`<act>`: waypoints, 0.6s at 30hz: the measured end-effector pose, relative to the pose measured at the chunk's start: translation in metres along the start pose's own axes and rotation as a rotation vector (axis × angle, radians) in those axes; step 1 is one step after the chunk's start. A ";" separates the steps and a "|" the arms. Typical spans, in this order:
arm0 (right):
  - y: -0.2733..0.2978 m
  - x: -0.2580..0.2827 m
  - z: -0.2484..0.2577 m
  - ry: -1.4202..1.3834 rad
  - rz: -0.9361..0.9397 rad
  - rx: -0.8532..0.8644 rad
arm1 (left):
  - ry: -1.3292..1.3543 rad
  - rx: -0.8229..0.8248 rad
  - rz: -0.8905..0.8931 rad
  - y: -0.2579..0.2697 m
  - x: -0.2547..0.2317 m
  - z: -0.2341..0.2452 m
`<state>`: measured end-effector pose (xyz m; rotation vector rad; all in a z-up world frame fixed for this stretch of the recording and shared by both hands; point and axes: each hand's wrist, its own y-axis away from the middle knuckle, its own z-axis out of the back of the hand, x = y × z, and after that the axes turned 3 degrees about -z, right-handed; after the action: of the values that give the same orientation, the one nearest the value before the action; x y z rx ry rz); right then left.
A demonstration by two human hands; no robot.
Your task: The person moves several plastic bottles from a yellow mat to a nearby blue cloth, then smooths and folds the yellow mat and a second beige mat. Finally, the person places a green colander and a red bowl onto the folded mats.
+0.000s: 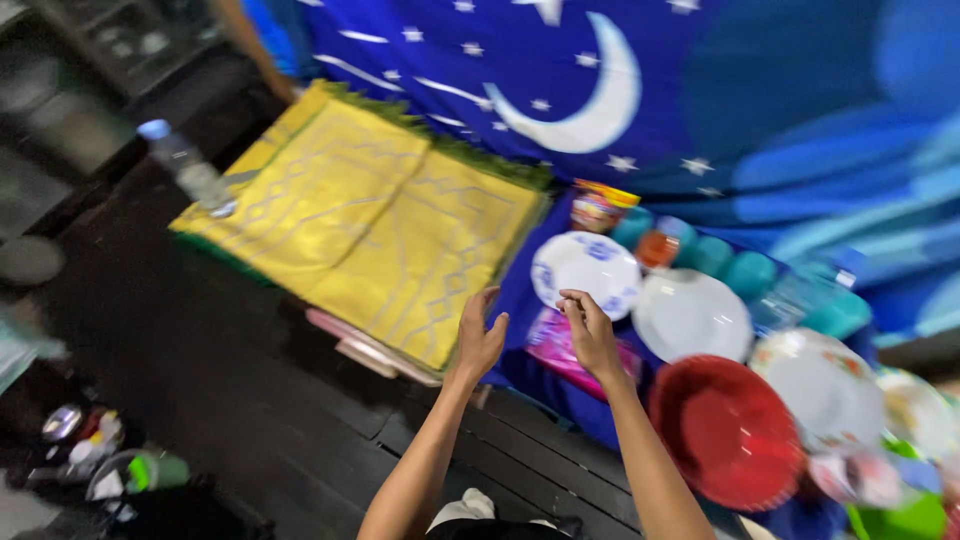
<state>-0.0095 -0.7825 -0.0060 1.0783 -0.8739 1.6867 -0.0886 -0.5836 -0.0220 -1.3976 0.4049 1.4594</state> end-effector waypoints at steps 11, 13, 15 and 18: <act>-0.050 0.028 -0.189 -0.013 0.083 0.281 | -0.207 -0.203 0.201 0.002 0.092 0.155; -0.058 0.034 -0.216 -0.010 0.079 0.343 | -0.229 -0.248 0.230 0.004 0.107 0.174; -0.066 0.042 -0.243 0.031 0.071 0.393 | -0.255 -0.294 0.260 0.004 0.122 0.193; -0.083 0.055 -0.283 -0.013 0.090 0.463 | -0.242 -0.351 0.208 0.000 0.142 0.223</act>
<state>-0.0190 -0.4861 -0.0506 1.3711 -0.5551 2.0180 -0.1779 -0.3432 -0.0875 -1.4576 0.1451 1.9164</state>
